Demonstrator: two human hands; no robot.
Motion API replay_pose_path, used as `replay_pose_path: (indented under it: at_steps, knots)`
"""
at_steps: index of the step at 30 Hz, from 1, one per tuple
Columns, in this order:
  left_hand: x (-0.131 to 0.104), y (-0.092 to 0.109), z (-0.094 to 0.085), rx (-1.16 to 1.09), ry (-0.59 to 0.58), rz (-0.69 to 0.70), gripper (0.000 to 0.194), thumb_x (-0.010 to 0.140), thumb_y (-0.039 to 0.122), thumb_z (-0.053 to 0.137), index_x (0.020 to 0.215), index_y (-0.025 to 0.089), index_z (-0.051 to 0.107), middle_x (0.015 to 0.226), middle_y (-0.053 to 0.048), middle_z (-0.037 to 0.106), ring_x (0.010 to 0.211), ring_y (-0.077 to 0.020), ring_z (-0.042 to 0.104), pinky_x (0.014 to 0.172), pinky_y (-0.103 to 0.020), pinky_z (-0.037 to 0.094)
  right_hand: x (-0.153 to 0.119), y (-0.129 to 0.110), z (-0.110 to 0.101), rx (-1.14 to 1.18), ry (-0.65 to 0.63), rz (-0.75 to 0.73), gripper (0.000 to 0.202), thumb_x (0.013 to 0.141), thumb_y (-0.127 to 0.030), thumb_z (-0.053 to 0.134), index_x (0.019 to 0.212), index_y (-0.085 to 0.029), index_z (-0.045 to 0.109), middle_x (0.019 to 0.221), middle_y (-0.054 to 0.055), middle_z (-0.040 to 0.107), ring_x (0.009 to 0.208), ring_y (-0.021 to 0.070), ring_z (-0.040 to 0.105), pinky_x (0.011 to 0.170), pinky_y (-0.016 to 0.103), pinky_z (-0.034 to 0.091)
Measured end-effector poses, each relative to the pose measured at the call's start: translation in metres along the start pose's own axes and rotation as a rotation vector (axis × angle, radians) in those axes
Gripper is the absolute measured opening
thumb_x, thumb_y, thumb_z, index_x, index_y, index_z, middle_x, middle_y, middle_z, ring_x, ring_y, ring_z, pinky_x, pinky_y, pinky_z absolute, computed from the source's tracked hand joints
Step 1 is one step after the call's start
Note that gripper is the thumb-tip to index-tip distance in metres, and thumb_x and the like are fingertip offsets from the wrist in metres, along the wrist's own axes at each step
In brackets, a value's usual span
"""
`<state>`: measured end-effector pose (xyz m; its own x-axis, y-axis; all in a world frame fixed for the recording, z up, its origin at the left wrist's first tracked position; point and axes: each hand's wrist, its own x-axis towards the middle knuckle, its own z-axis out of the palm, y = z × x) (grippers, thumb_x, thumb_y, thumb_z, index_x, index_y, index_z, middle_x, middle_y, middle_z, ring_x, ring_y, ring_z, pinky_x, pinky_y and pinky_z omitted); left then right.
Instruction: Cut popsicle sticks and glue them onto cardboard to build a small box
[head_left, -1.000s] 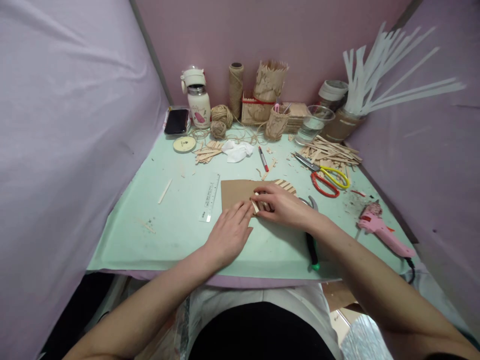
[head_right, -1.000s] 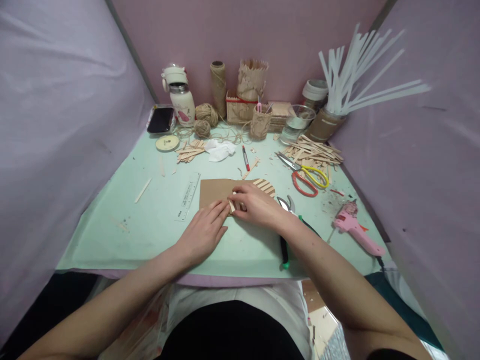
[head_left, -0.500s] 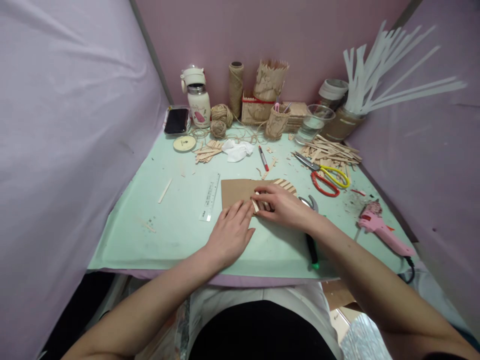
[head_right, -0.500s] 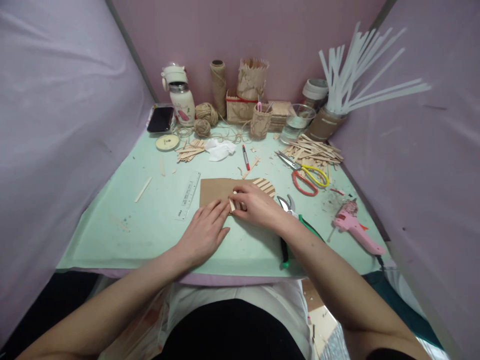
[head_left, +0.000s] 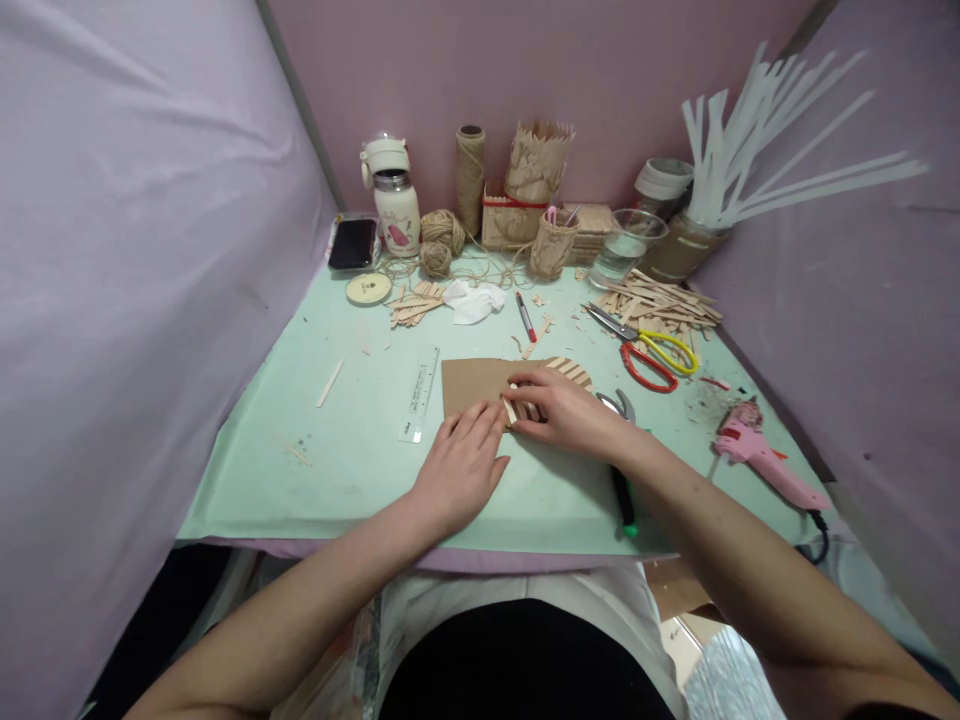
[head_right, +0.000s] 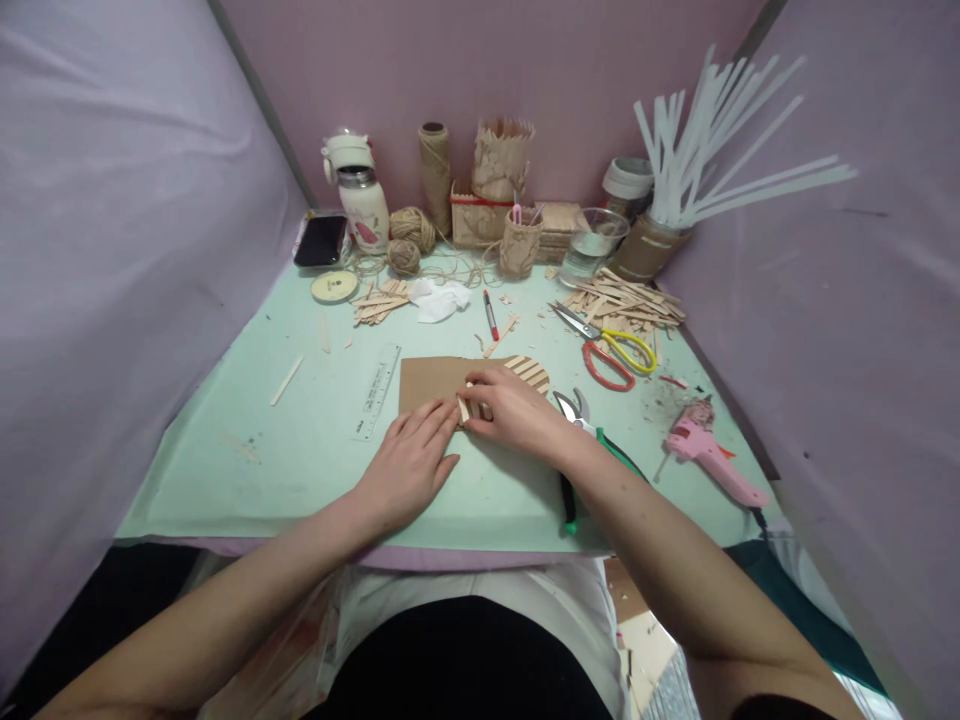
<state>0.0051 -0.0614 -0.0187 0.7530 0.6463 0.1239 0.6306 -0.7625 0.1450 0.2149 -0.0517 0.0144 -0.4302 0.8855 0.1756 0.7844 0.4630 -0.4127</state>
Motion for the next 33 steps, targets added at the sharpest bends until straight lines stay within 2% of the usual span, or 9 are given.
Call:
replay_pose_path:
  at_steps: [8,11,16,18,26,33]
  knots:
    - [0.001,0.001,-0.003,-0.019,0.001,-0.003,0.054,0.099,0.03,0.039,0.149,0.013,0.032,0.152,-0.012,0.043,0.14,-0.0263,0.035,0.112,-0.044,0.029,-0.001,0.002,0.002,-0.002,0.013,-0.005,0.024,0.085,-0.028,0.064,0.107,-0.019,0.071,0.118,0.014,0.064,0.109,0.0286,0.062,0.092,0.043,0.05]
    - [0.002,0.001,-0.004,-0.023,0.0,-0.002,0.051,0.099,0.03,0.04,0.147,0.015,0.035,0.152,-0.012,0.042,0.14,-0.0268,0.035,0.11,-0.044,0.03,-0.002,0.002,0.002,0.013,0.014,-0.001,0.025,0.086,-0.03,0.063,0.108,-0.021,0.07,0.119,0.013,0.064,0.11,0.0285,0.062,0.093,0.044,0.05]
    - [0.003,0.001,-0.006,-0.042,-0.014,-0.009,0.049,0.098,0.03,0.04,0.145,0.016,0.038,0.151,-0.012,0.043,0.138,-0.0276,0.036,0.109,-0.044,0.032,-0.005,0.002,-0.002,0.042,0.041,0.061,0.057,0.079,-0.028,0.068,0.133,-0.017,0.054,0.135,0.018,0.053,0.125,0.0317,0.052,0.103,0.049,0.045]
    - [0.003,0.001,-0.006,-0.056,-0.007,-0.008,0.048,0.098,0.03,0.04,0.145,0.018,0.038,0.151,-0.012,0.043,0.138,-0.0274,0.036,0.108,-0.045,0.032,-0.006,0.002,-0.005,0.041,0.03,0.078,0.061,0.076,-0.029,0.07,0.134,-0.019,0.052,0.136,0.018,0.052,0.127,0.0329,0.05,0.104,0.051,0.044]
    - [0.004,0.002,-0.005,-0.076,-0.011,-0.04,0.049,0.097,0.029,0.042,0.144,0.017,0.039,0.153,-0.013,0.039,0.14,-0.0292,0.031,0.108,-0.047,0.033,0.002,-0.006,-0.006,-0.061,-0.025,-0.022,0.034,0.079,-0.026,0.067,0.113,-0.019,0.065,0.127,0.015,0.058,0.12,0.0321,0.052,0.101,0.05,0.046]
    - [0.003,0.002,-0.004,-0.097,0.015,-0.047,0.048,0.096,0.029,0.043,0.144,0.021,0.039,0.15,-0.013,0.041,0.138,-0.0292,0.032,0.107,-0.047,0.034,0.007,-0.005,-0.006,-0.071,-0.039,-0.028,0.031,0.08,-0.025,0.067,0.111,-0.02,0.066,0.123,0.014,0.061,0.117,0.0307,0.054,0.099,0.049,0.047]
